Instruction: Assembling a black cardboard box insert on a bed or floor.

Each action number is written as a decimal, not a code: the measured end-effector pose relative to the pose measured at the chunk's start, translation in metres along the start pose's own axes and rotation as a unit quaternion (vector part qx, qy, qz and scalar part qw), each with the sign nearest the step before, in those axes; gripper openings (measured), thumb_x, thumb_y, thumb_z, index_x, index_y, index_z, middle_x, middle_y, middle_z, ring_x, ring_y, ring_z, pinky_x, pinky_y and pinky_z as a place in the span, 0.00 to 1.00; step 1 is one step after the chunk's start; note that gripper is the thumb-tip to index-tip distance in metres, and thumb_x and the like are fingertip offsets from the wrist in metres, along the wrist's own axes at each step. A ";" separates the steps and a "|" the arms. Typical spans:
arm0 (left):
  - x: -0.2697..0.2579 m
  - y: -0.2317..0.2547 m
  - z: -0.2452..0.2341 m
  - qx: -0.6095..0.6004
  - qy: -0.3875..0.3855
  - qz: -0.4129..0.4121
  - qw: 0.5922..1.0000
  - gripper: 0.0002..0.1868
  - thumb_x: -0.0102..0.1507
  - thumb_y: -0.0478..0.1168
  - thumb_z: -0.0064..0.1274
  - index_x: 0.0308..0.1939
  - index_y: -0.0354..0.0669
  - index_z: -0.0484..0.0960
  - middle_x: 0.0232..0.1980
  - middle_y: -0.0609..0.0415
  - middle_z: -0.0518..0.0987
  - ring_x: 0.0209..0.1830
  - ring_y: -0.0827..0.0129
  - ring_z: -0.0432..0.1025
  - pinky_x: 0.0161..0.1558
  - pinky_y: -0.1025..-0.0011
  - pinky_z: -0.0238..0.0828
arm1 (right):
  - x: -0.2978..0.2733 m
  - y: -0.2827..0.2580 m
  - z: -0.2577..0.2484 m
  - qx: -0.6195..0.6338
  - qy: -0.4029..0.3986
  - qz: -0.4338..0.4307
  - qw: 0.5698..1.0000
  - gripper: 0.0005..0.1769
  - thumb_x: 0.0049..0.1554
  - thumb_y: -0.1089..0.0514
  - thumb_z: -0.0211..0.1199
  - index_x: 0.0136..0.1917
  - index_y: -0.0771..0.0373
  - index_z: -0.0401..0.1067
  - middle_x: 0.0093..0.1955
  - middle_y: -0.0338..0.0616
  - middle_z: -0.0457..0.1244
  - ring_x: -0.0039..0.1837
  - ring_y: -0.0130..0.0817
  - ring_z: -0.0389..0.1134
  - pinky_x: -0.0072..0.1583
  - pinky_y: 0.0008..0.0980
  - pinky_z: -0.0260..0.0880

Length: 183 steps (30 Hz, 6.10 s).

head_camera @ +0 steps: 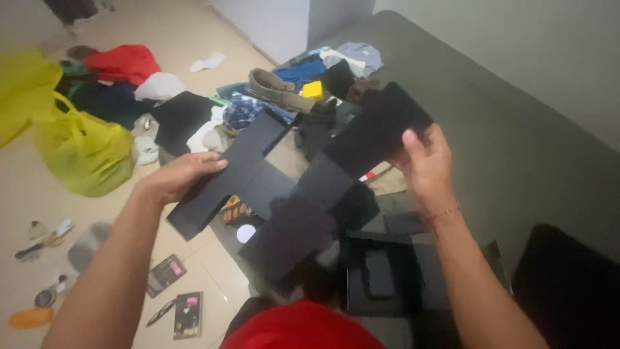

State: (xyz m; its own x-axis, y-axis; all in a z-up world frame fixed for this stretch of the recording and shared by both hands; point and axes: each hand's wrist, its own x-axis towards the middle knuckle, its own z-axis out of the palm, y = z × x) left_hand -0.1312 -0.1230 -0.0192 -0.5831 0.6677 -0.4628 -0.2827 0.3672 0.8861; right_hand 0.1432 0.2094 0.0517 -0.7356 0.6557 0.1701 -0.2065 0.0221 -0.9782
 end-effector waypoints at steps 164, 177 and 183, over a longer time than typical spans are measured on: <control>-0.084 0.005 0.188 -0.052 0.149 0.124 0.980 0.26 0.58 0.54 0.59 0.20 0.32 0.84 0.13 0.49 0.75 0.11 0.66 0.70 0.16 0.70 0.63 | -0.069 0.106 -0.045 0.178 -0.122 0.187 0.958 0.20 0.66 0.53 0.51 0.64 0.66 0.69 0.62 0.51 0.65 0.63 0.42 0.67 0.65 0.43 0.70; -0.048 -0.016 0.196 -0.006 0.201 0.069 0.977 0.32 0.62 0.56 0.57 0.15 0.29 0.80 0.13 0.48 0.73 0.13 0.64 0.68 0.22 0.63 0.66 | -0.029 0.273 -0.124 -0.379 -0.237 0.147 0.882 0.27 0.66 0.48 0.41 0.49 0.65 0.78 0.44 0.50 0.73 0.43 0.33 0.73 0.48 0.33 0.76; -0.060 -0.002 0.201 -0.009 0.170 0.095 0.981 0.26 0.64 0.52 0.54 0.26 0.29 0.84 0.18 0.46 0.77 0.17 0.61 0.73 0.26 0.63 0.70 | -0.045 0.165 -0.059 -0.158 -0.208 0.248 0.933 0.22 0.68 0.47 0.42 0.60 0.63 0.71 0.58 0.44 0.68 0.57 0.32 0.70 0.65 0.36 0.72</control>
State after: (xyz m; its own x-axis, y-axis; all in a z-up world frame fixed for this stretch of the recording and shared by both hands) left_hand 0.0574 -0.0343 0.0014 -0.8463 0.4668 -0.2567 -0.1565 0.2428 0.9574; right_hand 0.1806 0.2281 -0.1248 -0.8902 0.2956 -0.3467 0.3792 0.0588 -0.9234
